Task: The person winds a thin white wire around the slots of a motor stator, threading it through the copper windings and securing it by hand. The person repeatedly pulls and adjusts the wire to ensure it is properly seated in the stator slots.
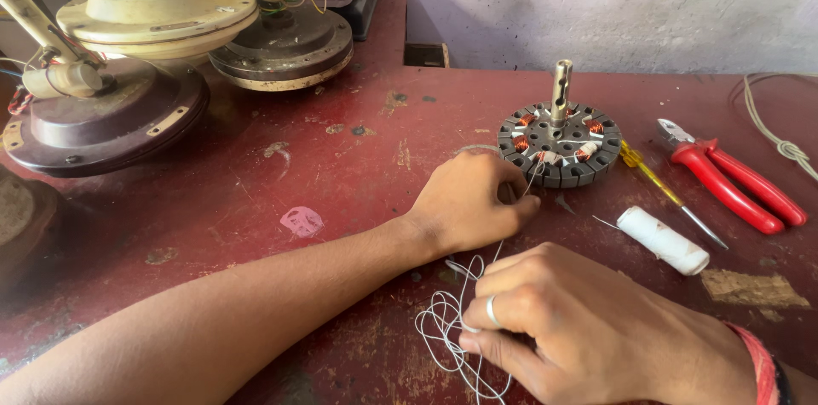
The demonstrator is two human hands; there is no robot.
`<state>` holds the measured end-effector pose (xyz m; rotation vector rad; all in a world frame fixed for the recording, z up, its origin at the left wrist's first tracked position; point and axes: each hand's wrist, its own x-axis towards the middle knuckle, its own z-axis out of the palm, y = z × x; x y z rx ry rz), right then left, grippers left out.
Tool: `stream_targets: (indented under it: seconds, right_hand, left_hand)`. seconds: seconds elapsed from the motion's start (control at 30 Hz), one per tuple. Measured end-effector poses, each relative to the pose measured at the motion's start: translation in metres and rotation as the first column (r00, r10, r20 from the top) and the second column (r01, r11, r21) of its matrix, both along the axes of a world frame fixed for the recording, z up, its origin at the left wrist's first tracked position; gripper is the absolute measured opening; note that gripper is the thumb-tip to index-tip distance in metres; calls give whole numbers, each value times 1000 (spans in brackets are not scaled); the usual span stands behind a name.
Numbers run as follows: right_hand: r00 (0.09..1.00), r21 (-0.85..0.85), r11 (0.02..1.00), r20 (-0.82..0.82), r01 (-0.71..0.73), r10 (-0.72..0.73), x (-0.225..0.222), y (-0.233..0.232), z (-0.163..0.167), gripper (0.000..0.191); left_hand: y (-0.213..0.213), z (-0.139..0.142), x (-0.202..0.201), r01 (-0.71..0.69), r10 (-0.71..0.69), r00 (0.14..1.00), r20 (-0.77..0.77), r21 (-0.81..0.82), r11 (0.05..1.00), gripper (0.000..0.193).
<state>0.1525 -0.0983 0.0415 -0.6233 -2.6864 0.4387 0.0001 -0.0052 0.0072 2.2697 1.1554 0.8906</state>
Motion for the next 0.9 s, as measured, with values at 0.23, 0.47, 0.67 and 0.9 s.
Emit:
stream_targets:
  seconds: [0.23, 0.47, 0.67, 0.9]
  right_hand:
    - [956, 71, 985, -240, -158, 171, 5, -12, 3, 32]
    - [950, -76, 967, -220, -243, 221, 5, -23, 17, 23]
    - [934, -172, 932, -226, -319, 278, 8, -20, 17, 15]
    - [918, -168, 915, -96, 367, -386, 36, 48, 13, 16]
  left_hand:
    - [5, -6, 2, -9, 9, 1000, 25, 20, 1000, 26]
    - [6, -8, 3, -2, 2, 1000, 21, 19, 1000, 28]
    - [9, -13, 3, 52, -53, 999, 0, 124, 991, 29]
    - [11, -13, 3, 78, -74, 994, -78, 50, 996, 27]
